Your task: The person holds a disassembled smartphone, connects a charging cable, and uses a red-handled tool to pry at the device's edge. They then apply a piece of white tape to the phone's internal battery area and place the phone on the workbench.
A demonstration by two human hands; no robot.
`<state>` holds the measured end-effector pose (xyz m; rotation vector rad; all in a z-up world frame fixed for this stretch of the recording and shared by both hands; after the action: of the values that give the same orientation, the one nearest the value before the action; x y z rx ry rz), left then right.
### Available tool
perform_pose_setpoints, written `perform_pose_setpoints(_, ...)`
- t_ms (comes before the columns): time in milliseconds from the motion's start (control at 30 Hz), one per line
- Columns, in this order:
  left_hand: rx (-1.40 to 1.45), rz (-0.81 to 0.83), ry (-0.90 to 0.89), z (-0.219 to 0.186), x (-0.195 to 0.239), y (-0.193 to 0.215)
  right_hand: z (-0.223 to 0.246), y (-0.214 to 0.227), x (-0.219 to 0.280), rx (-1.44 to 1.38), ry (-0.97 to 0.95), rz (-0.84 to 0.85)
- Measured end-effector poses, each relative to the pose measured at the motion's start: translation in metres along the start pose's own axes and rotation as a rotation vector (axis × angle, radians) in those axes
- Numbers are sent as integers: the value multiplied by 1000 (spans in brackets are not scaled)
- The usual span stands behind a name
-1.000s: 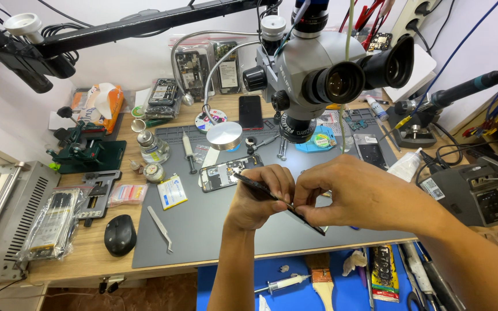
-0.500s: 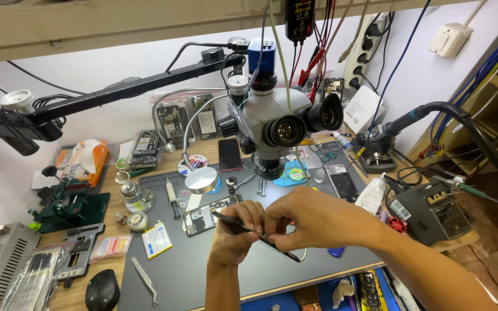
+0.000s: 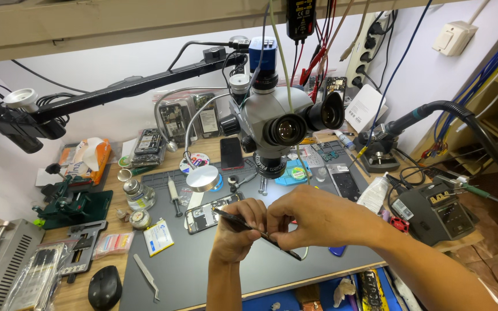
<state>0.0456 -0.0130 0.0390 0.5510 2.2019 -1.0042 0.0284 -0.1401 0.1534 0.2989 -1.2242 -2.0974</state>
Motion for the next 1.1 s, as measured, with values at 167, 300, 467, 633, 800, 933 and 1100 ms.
perform_pose_setpoints(167,26,-15,-59,8,1,7,6,6,1,-15,-36,16)
perform_pose_setpoints(300,67,-20,-121,13,2,11,7,7,1,-62,-88,42)
perform_pose_setpoints(467,67,-30,-114,12,1,10,8,8,1,-51,-98,46)
perform_pose_setpoints(633,66,-36,-113,11,1,10,9,8,1,-50,-102,46)
perform_pose_setpoints(800,67,-27,-103,10,1,9,10,8,1,-49,-119,53)
perform_pose_setpoints(933,64,-9,-113,7,1,8,9,8,2,-41,-106,43)
perform_pose_setpoints(1100,29,-9,-109,4,-1,6,11,10,3,-65,-53,40)
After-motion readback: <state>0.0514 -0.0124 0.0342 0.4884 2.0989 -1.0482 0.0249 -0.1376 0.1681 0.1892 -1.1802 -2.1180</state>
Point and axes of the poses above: each hand's wrist, its own x-axis away from the middle knuckle, its own y-axis out of the back of the hand, z = x × y, the point moved 6 cm from there along -x, towards the middle knuckle, and after that the axes turned 7 degrees about -y, right-handed, at the moved point
